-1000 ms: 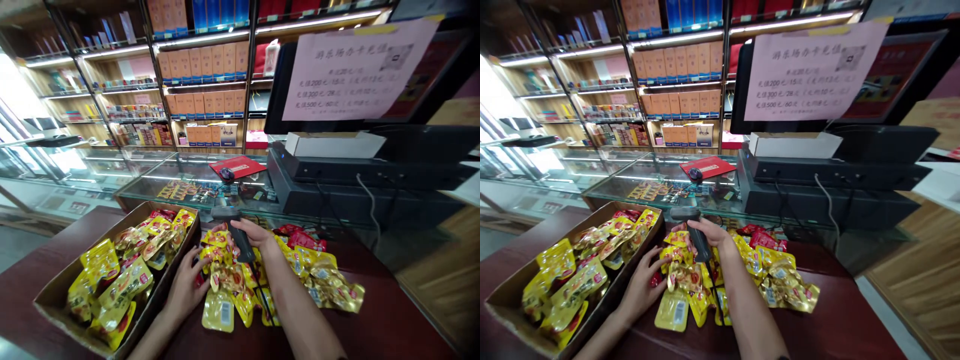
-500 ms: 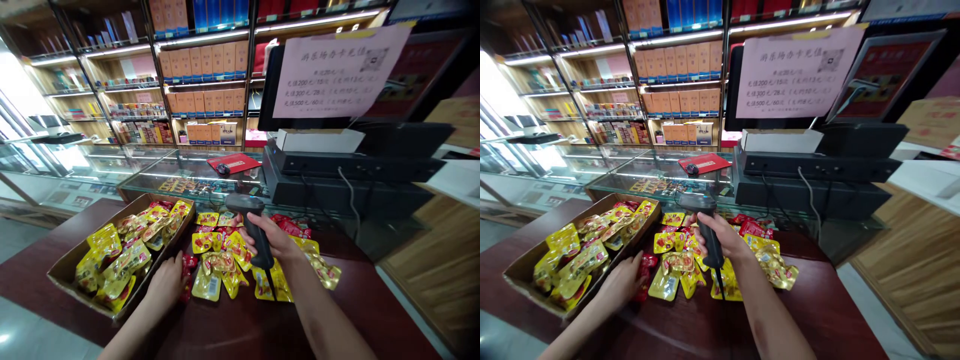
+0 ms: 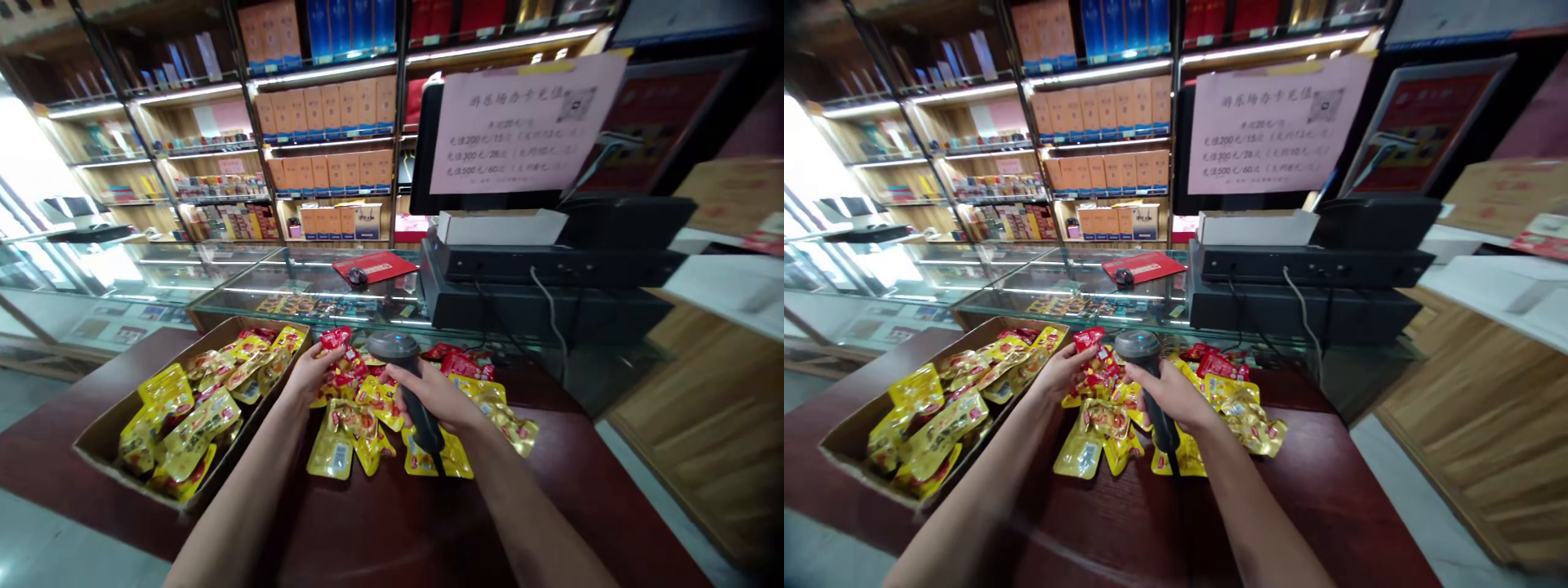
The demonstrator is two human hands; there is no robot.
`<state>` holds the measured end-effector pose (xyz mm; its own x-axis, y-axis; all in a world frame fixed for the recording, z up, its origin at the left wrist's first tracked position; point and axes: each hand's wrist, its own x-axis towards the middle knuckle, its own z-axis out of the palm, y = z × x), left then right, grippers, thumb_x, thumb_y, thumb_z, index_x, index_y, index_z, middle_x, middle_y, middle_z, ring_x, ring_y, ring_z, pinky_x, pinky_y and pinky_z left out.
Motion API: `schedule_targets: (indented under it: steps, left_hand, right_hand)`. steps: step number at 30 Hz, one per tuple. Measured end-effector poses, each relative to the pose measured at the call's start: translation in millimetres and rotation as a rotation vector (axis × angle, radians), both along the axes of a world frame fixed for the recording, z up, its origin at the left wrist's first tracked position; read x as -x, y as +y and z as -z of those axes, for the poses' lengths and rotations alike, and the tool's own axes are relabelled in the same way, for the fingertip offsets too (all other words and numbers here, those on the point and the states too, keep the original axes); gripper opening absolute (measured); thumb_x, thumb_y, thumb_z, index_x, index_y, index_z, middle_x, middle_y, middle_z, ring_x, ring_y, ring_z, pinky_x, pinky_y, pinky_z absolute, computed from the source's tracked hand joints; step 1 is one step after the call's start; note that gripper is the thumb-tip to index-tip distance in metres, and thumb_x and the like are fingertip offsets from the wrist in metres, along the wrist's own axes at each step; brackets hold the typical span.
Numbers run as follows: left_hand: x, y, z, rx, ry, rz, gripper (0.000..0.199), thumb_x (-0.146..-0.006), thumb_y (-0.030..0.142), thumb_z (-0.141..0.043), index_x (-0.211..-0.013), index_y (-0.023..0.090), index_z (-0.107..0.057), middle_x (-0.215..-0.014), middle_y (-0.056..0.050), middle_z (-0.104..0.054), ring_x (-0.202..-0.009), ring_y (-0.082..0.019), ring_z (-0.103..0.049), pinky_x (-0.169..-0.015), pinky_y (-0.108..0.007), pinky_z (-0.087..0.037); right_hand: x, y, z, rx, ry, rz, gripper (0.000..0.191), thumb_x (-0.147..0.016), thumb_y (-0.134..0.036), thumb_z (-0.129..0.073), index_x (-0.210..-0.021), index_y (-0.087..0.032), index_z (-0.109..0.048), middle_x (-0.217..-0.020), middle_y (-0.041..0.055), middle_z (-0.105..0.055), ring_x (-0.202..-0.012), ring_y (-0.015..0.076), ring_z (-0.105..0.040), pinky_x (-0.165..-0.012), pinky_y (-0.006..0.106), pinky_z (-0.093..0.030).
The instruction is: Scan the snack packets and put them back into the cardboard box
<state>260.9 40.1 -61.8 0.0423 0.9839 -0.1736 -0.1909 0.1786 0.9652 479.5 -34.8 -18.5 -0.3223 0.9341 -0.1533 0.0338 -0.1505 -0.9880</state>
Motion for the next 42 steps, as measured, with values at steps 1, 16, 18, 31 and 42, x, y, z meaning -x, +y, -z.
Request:
schedule_targets:
  steps: [1,16,18,31,42]
  left_hand:
    - [-8,10,5.8,0.015,-0.040,-0.008,0.048,-0.060,0.036,-0.082,-0.099,0.016,-0.063,-0.079,-0.003,-0.069,-0.054,-0.008,-0.060,-0.046,-0.016,-0.043]
    - [-21,5,14.4,0.160,-0.588,0.469,0.045,-0.084,0.047,-0.056,-0.110,0.010,-0.062,-0.086,-0.013,-0.070,-0.069,-0.019,-0.067,-0.055,-0.026,-0.051]
    - [-19,3,18.6,0.149,-0.563,0.482,0.037,-0.083,0.039,-0.061,-0.106,0.011,-0.063,-0.086,-0.012,-0.071,-0.071,-0.018,-0.068,-0.063,-0.027,-0.053]
    - [-6,23,49.1,-0.219,-0.083,0.192,0.042,-0.056,0.036,-0.084,-0.089,0.014,-0.069,-0.084,-0.005,-0.074,-0.076,-0.020,-0.069,-0.074,-0.030,-0.054]
    - [-7,21,51.8,-0.274,-0.024,0.218,0.042,-0.059,0.033,-0.083,-0.092,0.015,-0.066,-0.091,-0.008,-0.073,-0.080,-0.020,-0.069,-0.078,-0.034,-0.055]
  right_hand:
    - [0,0,1.1,-0.003,-0.008,0.016,0.034,-0.084,-0.051,-0.057,-0.088,-0.018,-0.058,-0.050,-0.0021,-0.057,-0.037,0.0102,-0.053,-0.037,0.019,-0.040]
    - [21,2,16.2,-0.016,0.197,0.173,0.034,-0.082,-0.039,-0.063,-0.107,-0.017,-0.059,-0.060,-0.0016,-0.064,-0.041,0.0087,-0.054,-0.037,0.017,-0.043]
    - [23,-1,14.0,-0.001,0.191,0.180,0.035,-0.081,-0.041,-0.063,-0.106,-0.016,-0.058,-0.059,-0.0018,-0.063,-0.040,0.0084,-0.053,-0.035,0.017,-0.041]
    - [37,-7,19.0,0.016,0.002,0.142,0.033,-0.084,-0.049,-0.055,-0.075,-0.018,-0.051,-0.041,-0.0055,-0.053,-0.030,0.0095,-0.049,-0.033,0.018,-0.040]
    - [43,-8,28.2,0.006,-0.059,0.186,0.030,-0.084,-0.049,-0.055,-0.076,-0.021,-0.049,-0.041,-0.0064,-0.052,-0.029,0.0114,-0.049,-0.032,0.022,-0.043]
